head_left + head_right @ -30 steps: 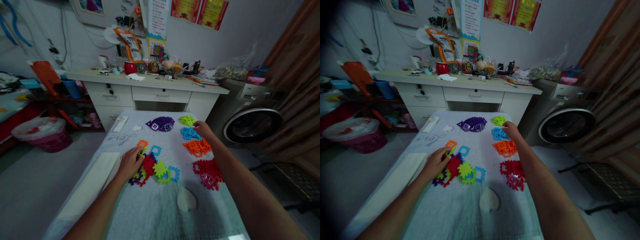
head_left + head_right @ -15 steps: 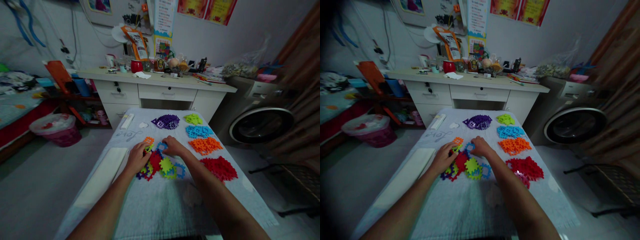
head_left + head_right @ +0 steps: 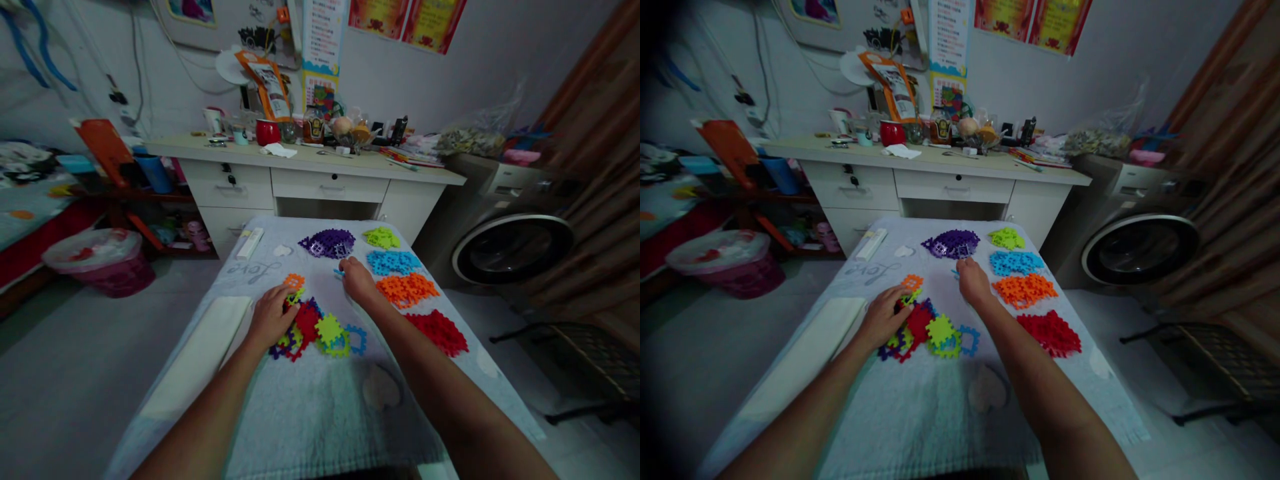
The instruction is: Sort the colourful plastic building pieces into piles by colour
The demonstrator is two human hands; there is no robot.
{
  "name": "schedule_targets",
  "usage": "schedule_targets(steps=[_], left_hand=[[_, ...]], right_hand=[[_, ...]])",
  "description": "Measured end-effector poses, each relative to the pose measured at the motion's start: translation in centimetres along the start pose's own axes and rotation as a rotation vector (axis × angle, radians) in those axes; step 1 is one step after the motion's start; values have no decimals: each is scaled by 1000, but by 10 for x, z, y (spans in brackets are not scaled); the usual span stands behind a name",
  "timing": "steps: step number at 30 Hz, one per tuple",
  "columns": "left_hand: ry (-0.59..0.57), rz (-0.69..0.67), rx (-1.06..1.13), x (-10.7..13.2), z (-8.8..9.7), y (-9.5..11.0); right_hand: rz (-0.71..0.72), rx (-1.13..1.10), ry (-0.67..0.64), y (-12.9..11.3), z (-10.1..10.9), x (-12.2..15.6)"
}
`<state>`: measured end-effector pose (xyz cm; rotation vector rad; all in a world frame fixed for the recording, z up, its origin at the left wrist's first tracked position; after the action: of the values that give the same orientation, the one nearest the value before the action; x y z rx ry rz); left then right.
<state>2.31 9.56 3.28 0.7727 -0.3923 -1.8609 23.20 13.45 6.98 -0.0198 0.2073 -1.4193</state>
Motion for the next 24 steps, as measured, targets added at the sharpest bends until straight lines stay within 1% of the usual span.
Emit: schedule_targets(steps=[2, 4, 6, 10, 14, 17, 18, 20, 22, 24], left_hand=[[3, 5, 0, 0, 0, 0], [7, 8, 1, 1, 0, 0], [11, 13, 3, 1, 1, 0], [5, 15, 0, 0, 0, 1], [0, 9, 0, 0, 0, 1], [7, -1, 2, 0, -1, 0], [7, -4, 4, 0, -1, 0], [11, -5, 11, 0, -1, -1], [19, -2, 17, 0, -1, -1], [21, 5, 16, 1, 0, -1]], right_hand=[[70, 21, -63, -4, -6, 6], [151, -32, -157, -7, -16, 11], [185, -102, -199, -4, -20, 13], [160, -80, -149, 7, -19, 5], [159, -61, -174, 2, -30, 3], [146, -54, -140, 7, -24, 0], [138, -38, -117, 13, -18, -3], [101, 8, -64, 33, -1, -11], [32, 62, -18, 61, 18, -20], [-70, 115, 5, 95, 35, -28]])
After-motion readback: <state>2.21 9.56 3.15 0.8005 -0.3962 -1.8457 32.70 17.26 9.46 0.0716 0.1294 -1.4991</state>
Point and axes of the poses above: each hand's wrist, its own x-axis away from the middle knuckle, its own z-axis out of the back of the hand, y = z × x, the point moved 10 cm from there along -x, towards the middle knuckle, and after that the axes turned 3 degrees about x, right-handed, at the moved point
